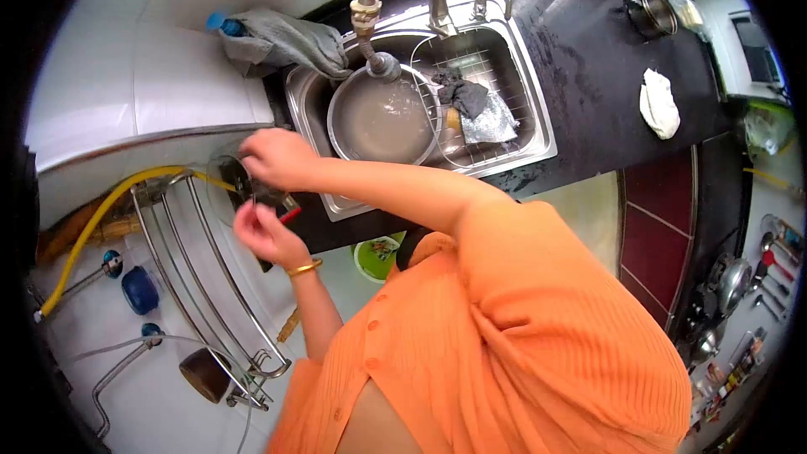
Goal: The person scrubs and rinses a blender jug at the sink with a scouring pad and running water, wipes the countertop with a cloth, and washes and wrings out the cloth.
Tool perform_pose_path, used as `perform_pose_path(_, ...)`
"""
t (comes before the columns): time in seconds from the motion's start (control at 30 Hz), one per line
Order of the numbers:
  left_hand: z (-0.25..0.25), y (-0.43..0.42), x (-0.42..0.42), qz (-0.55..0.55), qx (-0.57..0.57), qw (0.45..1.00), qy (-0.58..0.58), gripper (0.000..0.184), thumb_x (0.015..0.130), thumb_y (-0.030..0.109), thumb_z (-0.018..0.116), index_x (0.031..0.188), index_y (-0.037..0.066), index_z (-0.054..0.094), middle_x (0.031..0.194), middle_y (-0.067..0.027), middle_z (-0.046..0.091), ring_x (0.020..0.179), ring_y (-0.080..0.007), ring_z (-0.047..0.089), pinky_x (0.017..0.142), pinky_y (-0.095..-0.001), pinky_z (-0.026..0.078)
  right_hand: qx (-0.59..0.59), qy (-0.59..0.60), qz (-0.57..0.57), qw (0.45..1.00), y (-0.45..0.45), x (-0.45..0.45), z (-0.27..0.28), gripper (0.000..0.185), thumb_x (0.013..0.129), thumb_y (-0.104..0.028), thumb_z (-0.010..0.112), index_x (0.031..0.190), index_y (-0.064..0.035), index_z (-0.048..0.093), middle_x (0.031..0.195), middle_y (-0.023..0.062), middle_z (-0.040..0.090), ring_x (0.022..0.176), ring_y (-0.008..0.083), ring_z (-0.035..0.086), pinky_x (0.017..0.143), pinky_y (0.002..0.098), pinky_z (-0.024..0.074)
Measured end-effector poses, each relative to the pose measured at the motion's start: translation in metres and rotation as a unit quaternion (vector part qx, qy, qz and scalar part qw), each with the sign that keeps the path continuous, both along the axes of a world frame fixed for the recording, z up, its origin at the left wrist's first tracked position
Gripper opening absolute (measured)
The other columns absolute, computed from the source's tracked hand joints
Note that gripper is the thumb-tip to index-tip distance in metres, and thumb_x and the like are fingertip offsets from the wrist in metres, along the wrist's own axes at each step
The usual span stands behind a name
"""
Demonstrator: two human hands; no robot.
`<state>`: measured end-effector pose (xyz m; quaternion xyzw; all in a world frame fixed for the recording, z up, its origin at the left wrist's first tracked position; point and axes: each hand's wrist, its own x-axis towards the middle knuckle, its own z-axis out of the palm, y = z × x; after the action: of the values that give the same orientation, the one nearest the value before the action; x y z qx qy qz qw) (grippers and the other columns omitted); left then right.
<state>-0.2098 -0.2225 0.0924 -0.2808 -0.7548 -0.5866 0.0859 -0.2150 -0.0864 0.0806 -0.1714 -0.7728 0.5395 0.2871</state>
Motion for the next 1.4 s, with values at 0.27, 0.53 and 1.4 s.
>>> perform_pose_path(0.27, -0.121, 0.214, -0.108, -0.015, 0.032, 0.875, -0.483, 0.066, 0.083, 0.01, 0.066, 0.135, 0.01, 0.025, 0.089, -0.0083, 0.055, 0.075, -0.0214, 0.06, 0.064, -0.0384, 0.052, -0.055, -0.186, -0.09, 0.977, 0.056, 0.197, -0.11, 0.022, 0.088, -0.022, 0.049, 0.096, -0.0077, 0.064, 0.093, 0.0133, 0.064, 0.09, 0.0323, 0.061, 0.078, 0.0414, 0.0482)
perform_pose_path(0.53, -0.172, 0.238, -0.193, 0.004, -0.101, 0.831, -0.547, 0.012, 0.089, 0.014, 0.053, 0.086, 0.003, 0.049, 0.078, -0.0081, 0.058, 0.072, -0.0246, 0.066, 0.057, -0.0356, 0.057, -0.19, -0.262, -0.177, 0.929, 0.069, 0.309, -0.133, 0.023, 0.088, -0.02, 0.051, 0.1, -0.0047, 0.063, 0.097, 0.0155, 0.064, 0.092, 0.0317, 0.061, 0.08, 0.0381, 0.0478)
perform_pose_path(1.4, -0.016, 0.264, -0.256, -0.098, -0.023, 0.934, -0.344, 0.05, 0.094, 0.042, 0.039, 0.121, 0.003, 0.052, 0.124, -0.0103, 0.054, 0.111, -0.0246, 0.051, 0.098, -0.0363, 0.038, -0.194, -0.311, -0.093, 0.926, 0.076, 0.315, -0.144, 0.024, 0.087, -0.02, 0.052, 0.102, -0.0048, 0.062, 0.099, 0.0151, 0.064, 0.093, 0.0319, 0.061, 0.081, 0.0387, 0.0479)
